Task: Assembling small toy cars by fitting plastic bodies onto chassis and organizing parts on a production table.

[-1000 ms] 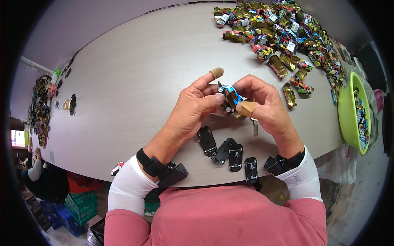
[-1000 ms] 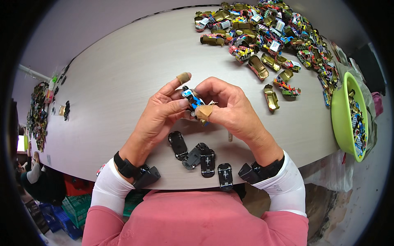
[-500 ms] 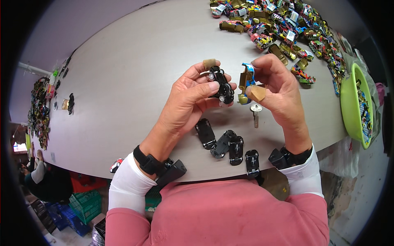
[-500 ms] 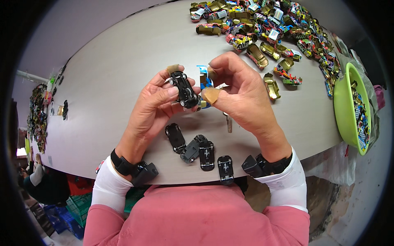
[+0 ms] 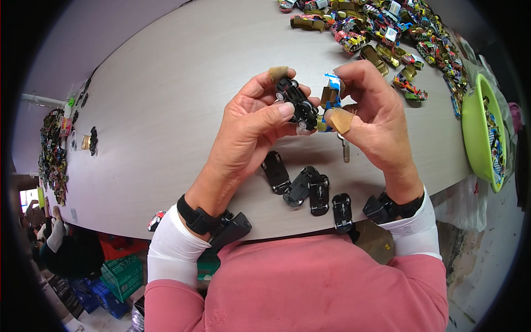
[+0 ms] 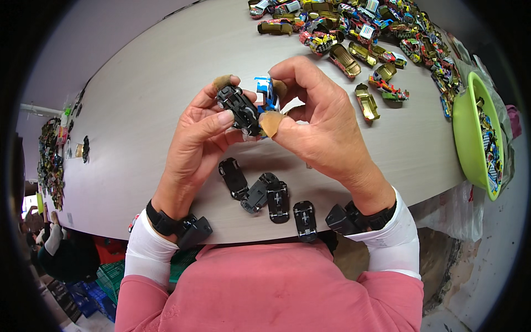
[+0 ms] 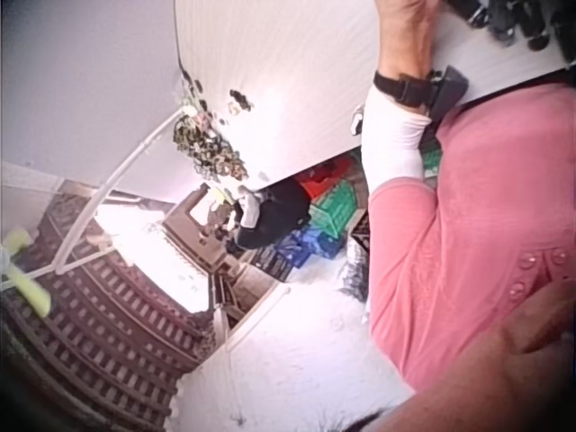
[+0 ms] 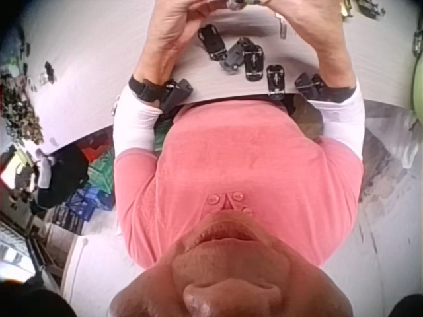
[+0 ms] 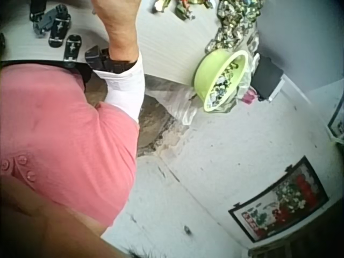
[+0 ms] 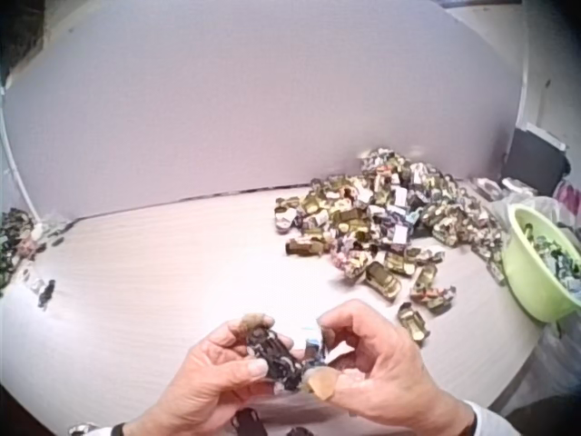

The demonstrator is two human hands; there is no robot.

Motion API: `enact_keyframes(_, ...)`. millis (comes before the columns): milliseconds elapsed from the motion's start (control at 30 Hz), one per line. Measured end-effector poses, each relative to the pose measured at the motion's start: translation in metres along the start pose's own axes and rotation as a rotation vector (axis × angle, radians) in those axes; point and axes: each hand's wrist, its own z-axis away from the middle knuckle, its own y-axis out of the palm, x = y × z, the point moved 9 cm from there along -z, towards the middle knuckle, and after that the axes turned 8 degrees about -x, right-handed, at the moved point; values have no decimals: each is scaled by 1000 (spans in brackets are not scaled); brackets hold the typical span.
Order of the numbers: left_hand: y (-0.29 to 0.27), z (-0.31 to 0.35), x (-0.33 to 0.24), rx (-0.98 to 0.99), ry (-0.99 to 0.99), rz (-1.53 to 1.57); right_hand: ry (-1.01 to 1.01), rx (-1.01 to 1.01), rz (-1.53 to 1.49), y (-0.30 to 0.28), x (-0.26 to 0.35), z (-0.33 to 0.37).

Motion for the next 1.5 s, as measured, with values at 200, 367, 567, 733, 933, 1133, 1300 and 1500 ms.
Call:
enact_keyframes(200,2,0,-1,24,36,-11,-25,-8,35,1,1,2)
enact_keyframes(367,5,6,-2,-1,67,-97,-111,7,179,7,8,4)
enact_keyframes(567,3,11,-2,-42,107,-310,-98,93,270,14,7,4)
enact_keyframes(733,4,14,-6,-50,134,-346,-110,49,229,14,9,6)
enact_keyframes(933,1,14,-1,-111,41,-305,-77,139,276,20,3,6)
enact_keyframes(1133,1,12,-2,-27,156,-452,-119,151,280,19,2,6)
enact_keyframes(1300,11,14,-7,-64,165,-400,-105,187,226,17,-1,5)
enact_keyframes(1500,5,12,5,-8,-35,-337,27,174,-93,12,-10,7)
